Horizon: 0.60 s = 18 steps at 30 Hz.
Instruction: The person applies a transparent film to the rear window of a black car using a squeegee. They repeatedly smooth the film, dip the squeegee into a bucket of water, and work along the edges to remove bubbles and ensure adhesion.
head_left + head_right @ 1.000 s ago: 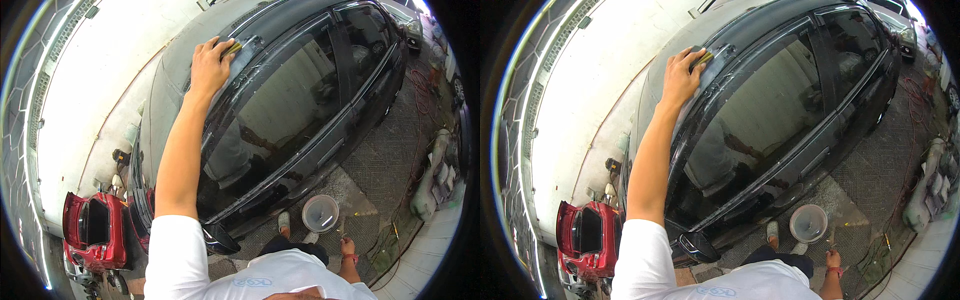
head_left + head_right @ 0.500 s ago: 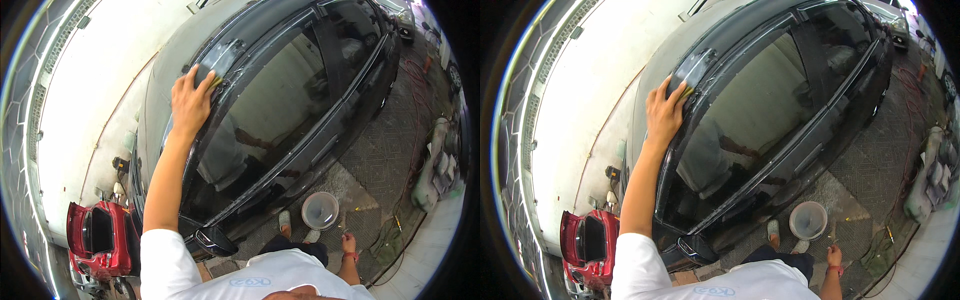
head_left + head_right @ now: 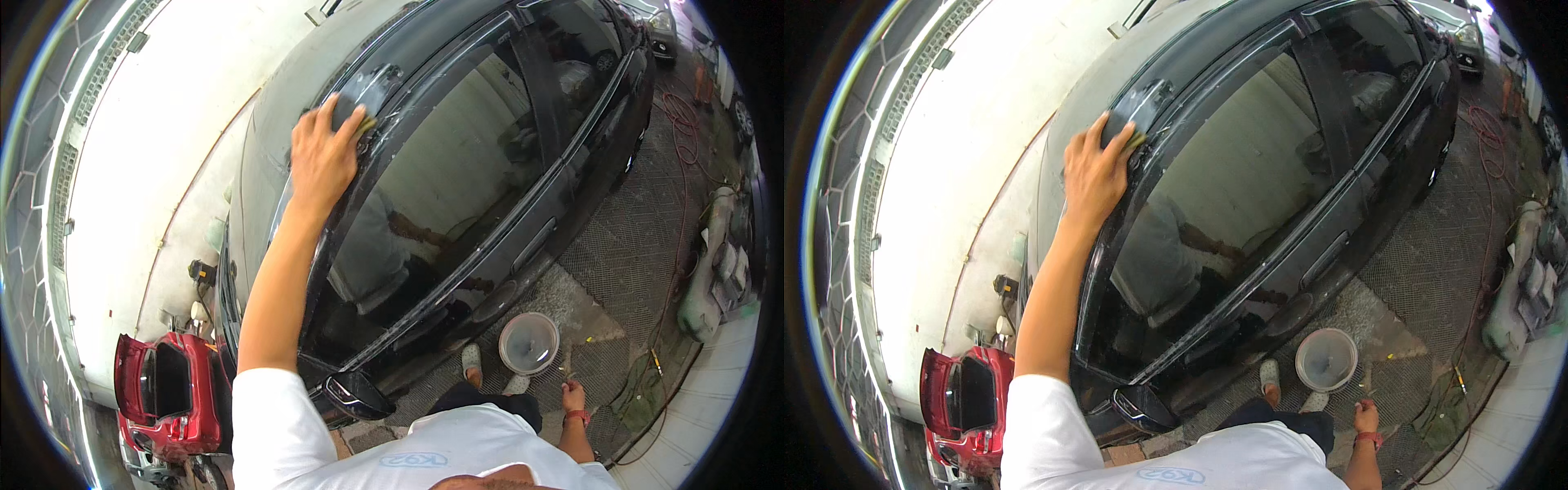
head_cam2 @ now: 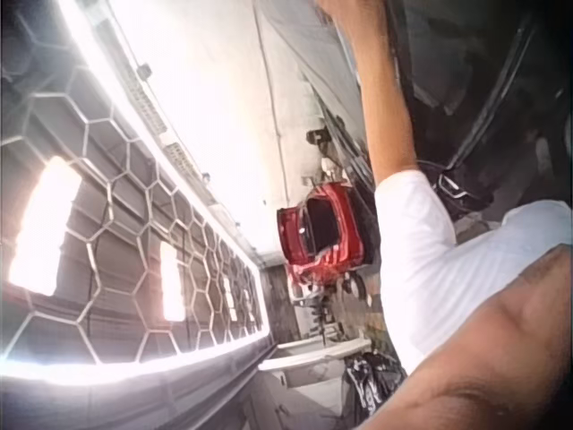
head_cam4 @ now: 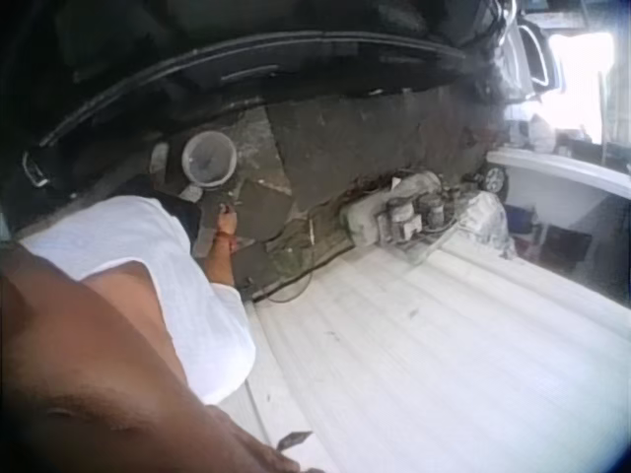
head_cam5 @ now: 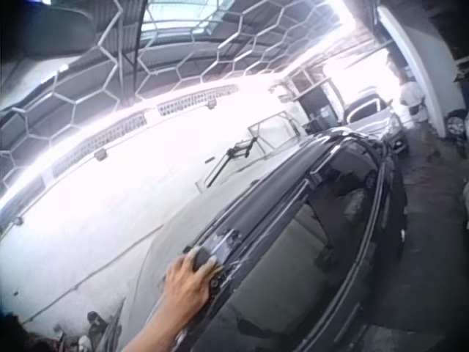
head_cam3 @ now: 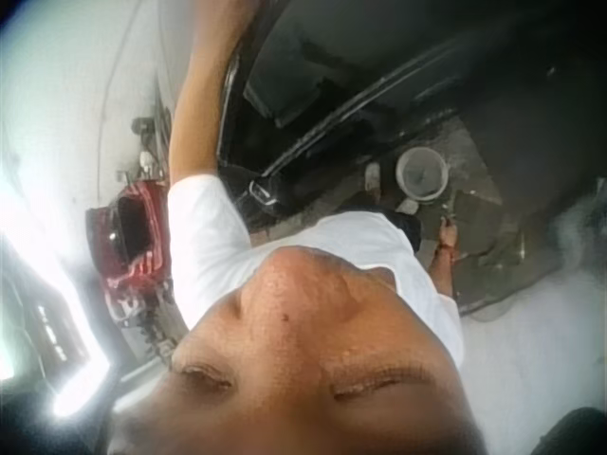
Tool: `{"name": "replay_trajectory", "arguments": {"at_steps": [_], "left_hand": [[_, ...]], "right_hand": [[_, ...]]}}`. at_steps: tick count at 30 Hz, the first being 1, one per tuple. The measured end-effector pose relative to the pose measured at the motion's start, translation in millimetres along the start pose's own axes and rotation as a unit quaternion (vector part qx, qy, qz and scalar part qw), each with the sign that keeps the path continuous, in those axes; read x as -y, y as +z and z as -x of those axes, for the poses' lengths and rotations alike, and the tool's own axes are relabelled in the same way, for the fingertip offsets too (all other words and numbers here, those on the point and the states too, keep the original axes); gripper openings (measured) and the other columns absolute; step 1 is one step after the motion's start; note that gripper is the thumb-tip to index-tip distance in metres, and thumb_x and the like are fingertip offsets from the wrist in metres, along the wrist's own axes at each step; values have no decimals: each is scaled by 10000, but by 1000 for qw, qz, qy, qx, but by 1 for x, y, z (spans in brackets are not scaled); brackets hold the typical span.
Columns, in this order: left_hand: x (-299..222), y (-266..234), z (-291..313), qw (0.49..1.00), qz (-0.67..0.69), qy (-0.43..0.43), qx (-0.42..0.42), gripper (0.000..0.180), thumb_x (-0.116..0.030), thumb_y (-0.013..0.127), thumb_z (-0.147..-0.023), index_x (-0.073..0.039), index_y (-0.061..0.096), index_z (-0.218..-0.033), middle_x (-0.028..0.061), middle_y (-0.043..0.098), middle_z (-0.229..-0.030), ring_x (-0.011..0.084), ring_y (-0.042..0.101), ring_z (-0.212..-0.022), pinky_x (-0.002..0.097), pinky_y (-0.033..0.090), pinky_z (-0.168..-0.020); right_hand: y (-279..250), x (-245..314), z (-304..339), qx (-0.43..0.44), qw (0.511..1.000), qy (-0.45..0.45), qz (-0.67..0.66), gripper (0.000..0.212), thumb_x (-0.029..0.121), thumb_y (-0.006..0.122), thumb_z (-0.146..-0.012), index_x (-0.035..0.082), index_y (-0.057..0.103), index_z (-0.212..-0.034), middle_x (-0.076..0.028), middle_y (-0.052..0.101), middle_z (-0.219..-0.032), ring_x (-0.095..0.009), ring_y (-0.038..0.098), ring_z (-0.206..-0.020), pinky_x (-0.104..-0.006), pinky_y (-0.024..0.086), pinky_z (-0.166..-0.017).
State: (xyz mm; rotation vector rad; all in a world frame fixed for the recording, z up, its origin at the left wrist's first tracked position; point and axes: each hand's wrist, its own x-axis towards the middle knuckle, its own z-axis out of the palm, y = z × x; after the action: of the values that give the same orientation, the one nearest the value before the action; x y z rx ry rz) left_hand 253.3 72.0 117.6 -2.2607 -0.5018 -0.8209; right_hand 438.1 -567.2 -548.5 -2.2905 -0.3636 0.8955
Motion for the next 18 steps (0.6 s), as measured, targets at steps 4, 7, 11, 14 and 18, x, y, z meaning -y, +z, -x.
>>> {"name": "replay_trajectory", "arguments": {"at_steps": [4,7,11,14,18], "left_hand": [[-10,15,-37,1000,14,7,-24,486,-152,823,-989,-253,786,-1463,160,679,-1560,392,664,-1283,519,529,-1106],[0,8,6,1000,9,9,-8,464,-188,826,-1001,-259,799,-1459,161,673,-1575,395,666,-1290,521,522,-1121],[0,0,6,1000,-17,-3,2,449,-215,824,-1013,-265,803,-1459,166,689,-1559,398,665,-1310,523,524,-1130],[-13,21,-49,999,12,-21,-22,449,-209,819,-1015,-270,803,-1460,168,696,-1552,395,665,-1315,519,527,-1137],[-6,25,-29,999,36,-7,-25,447,-205,821,-1008,-266,805,-1451,175,688,-1559,401,663,-1301,523,536,-1117]], "right_hand": [[-13,33,11,27,998,52,-36,331,227,811,-1031,-5,791,-1266,-236,838,-1176,-397,820,-1100,-471,622,-989],[-9,8,8,-18,1000,14,0,324,185,798,-1044,-39,792,-1279,-211,855,-1124,-329,837,-1039,-424,632,-982],[-9,-3,12,-23,999,20,27,348,213,815,-1031,-24,791,-1284,-227,840,-1174,-351,824,-1095,-448,624,-1004],[-9,2,11,3,998,34,54,365,241,812,-1030,2,798,-1307,-253,824,-1254,-404,801,-1186,-492,611,-1039],[4,-28,6,2,999,51,0,379,249,813,-1036,12,800,-1332,-247,829,-1249,-412,806,-1166,-497,614,-1039]]}}
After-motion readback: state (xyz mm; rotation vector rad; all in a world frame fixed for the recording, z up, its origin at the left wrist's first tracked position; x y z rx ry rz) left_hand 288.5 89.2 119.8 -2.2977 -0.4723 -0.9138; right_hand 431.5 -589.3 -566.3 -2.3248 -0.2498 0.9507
